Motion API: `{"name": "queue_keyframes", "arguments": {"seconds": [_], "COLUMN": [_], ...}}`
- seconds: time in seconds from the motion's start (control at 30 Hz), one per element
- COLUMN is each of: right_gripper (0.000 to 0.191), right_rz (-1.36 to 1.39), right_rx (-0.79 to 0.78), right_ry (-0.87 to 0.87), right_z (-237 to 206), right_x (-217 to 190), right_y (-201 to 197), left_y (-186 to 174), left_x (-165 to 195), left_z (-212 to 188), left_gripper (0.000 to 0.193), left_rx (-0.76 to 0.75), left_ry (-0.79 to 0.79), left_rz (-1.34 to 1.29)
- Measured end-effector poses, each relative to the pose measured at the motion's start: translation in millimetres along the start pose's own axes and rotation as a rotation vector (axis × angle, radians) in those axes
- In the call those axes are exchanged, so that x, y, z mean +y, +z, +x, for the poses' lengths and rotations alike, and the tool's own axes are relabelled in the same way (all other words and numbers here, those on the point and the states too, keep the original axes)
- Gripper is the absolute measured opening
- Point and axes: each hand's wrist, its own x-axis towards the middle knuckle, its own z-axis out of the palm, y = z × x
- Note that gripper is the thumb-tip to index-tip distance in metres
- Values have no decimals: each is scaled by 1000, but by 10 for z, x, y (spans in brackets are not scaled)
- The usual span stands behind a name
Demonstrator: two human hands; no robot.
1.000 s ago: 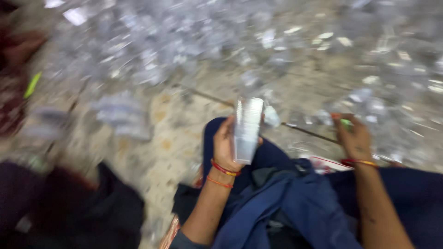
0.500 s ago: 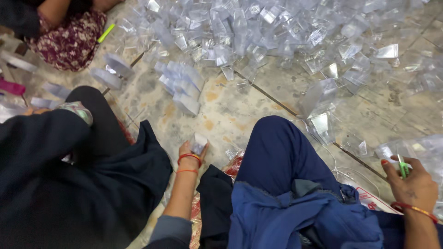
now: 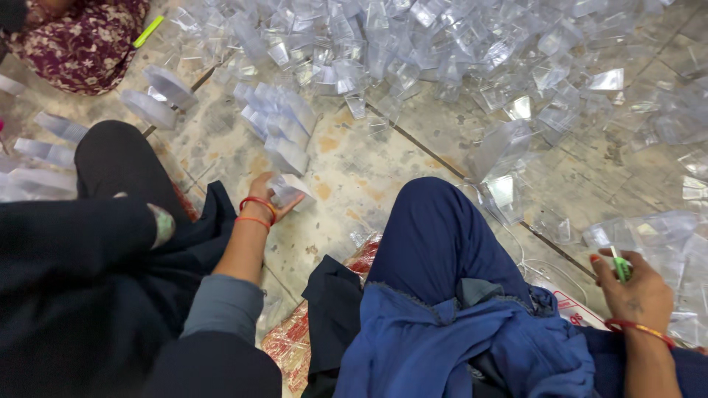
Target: The person sits on the floor among large piles of clear plastic cups and trims the rim off each cup using a small green-handled blade, working one cup at a time and setting trimmed cups aside.
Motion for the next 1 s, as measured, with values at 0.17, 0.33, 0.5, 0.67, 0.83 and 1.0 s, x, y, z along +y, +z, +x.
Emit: {"name": "queue_keyframes", "arguments": {"seconds": [0.17,0.33,0.5,0.67,0.83,1.0], "right_gripper": [38,37,41,54,48,42], "right_rz": [12,34,-65,-182,-103,-30], "right_rx": [-53,-79,-82,-36,-24,-15], "right_ry": [11,-2,-22,-69,-9,-96], "right_z": [-41,-48,-85,-78,-113,-239], "right_x": [-125,-220,-178,-50,2,-99], "right_y": [-43,-58,-30,139,199,31], "left_y": [9,43,69,24,-209,-439], "left_x": [-193,-208,120,387,262,-554], "left_z": [-222,-274,-26,185,278,293], "left_gripper": [100,102,108,126,112,75], "left_rx": [0,45,30,-418,-487,-50], "left_ry": [158,429,597,419,415,817], "left_rz": [-316,-361,-356,-269,-61,189]}}
